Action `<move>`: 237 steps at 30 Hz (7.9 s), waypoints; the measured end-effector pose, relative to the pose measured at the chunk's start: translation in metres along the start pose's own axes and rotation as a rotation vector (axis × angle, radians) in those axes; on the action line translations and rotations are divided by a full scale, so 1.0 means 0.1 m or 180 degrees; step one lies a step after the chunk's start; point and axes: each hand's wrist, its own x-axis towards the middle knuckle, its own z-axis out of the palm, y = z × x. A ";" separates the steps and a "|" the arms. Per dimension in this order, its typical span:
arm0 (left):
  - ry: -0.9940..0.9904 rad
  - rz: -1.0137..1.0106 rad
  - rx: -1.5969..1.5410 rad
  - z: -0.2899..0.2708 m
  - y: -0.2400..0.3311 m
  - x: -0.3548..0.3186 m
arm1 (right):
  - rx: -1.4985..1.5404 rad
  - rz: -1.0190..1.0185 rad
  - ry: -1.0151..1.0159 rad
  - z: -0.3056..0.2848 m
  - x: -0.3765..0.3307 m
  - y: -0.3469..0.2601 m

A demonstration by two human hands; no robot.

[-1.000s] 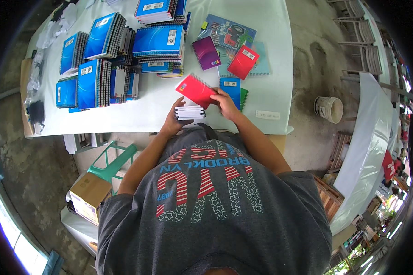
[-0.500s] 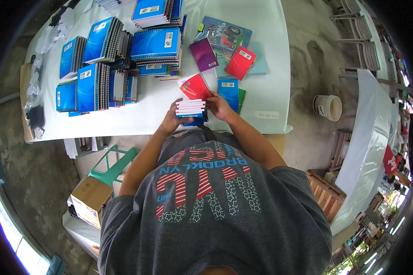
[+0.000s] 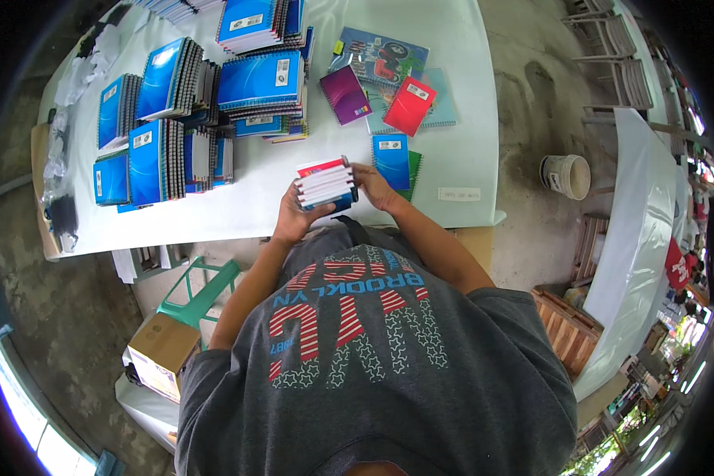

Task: The person sorts various spiral-bound and paper notebooks by color and size, gathering them into stacks and aligning the stacks by hand on a table.

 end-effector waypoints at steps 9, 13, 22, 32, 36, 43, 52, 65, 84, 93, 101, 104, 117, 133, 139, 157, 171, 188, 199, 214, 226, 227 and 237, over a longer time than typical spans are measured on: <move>0.0158 0.0821 0.1789 -0.30 -0.63 -0.01 | -0.3167 -0.1133 -0.0760 0.21 -0.26 -0.16; 0.0472 0.1525 0.2020 -0.20 -0.53 -0.10 | -0.3129 -0.0948 -0.0350 0.21 -0.23 0.07; 0.0143 0.0900 0.1973 -0.31 -0.61 -0.17 | -0.5039 -0.1472 0.0969 0.05 0.27 -0.45; 0.0026 0.0667 0.2050 -0.30 -0.50 -0.19 | -0.5408 -0.0183 0.2653 -0.10 0.96 -0.91; 0.0000 0.0546 0.2050 -0.26 -0.43 -0.18 | -0.3057 -0.0387 0.2028 -0.16 0.88 -0.89; -0.0012 0.0600 0.1965 -0.28 -0.51 -0.15 | -0.4527 -0.1083 0.2121 -0.15 0.44 -0.80; 0.0029 0.0395 0.1916 -0.31 -0.48 -0.20 | -0.6956 -0.0533 0.2088 -0.44 0.09 -1.05; -0.0020 0.0575 0.2134 -0.32 -0.50 -0.19 | -0.8006 -0.2063 0.0697 -0.32 0.23 -1.94; 0.0056 -0.0035 0.2017 -0.32 -0.52 -0.14 | -0.2012 -0.0138 -0.0385 0.43 0.07 -0.44; 0.0407 0.0115 0.1384 -0.12 -0.37 -0.23 | -0.1895 -0.0075 -0.0179 0.11 0.15 -0.24; 0.0221 0.0284 0.1543 -0.28 -0.54 -0.24 | -0.1581 -0.0131 -0.0181 0.15 0.10 -0.45; 0.0406 0.1133 0.2195 -0.30 -0.57 -0.20 | -0.1847 0.0091 -0.0531 0.27 0.18 -0.43; 0.0263 0.0619 0.2257 -0.25 -0.39 -0.25 | -0.4613 -0.1511 0.0537 0.49 0.54 -0.35; 0.0086 0.0611 0.2338 -0.45 -0.70 -0.23 | -0.3989 0.0327 -0.0170 0.46 0.77 -0.31; 0.0030 0.0466 0.2178 -0.34 -0.48 -0.28 | -0.1896 0.0110 -0.0272 0.21 0.45 -0.38; -0.0550 0.0928 0.2984 -0.37 -0.36 -0.19 | -0.2907 -0.0775 -0.0674 0.11 0.56 -0.29; -0.0826 0.0527 0.3012 -0.34 -0.33 -0.12 | -0.2968 -0.0126 -0.1314 0.27 0.82 -0.52; 0.0186 0.0919 0.2397 -0.11 -0.27 -0.14 | -0.2990 -0.0365 -0.1073 0.03 0.04 -0.28; -0.0034 0.0199 0.1314 -0.27 -0.55 -0.05 | -0.3252 -0.1004 -0.0845 0.31 -0.24 -0.15; 0.0142 0.0367 0.1393 -0.18 -0.60 -0.02 | -0.2417 -0.1637 -0.0455 0.39 -0.27 -0.01; 0.0470 0.0545 0.2157 -0.24 -0.49 0.04 | -0.2120 -0.1032 -0.0486 0.22 -0.15 0.09; 0.0465 0.0319 0.2130 -0.22 -0.42 0.04 | -0.2039 -0.0884 -0.0498 0.24 -0.15 0.04; 0.0169 0.0665 0.1376 0.19 0.79 -0.27 | -0.2090 -0.0572 -0.0583 0.80 -0.64 -1.11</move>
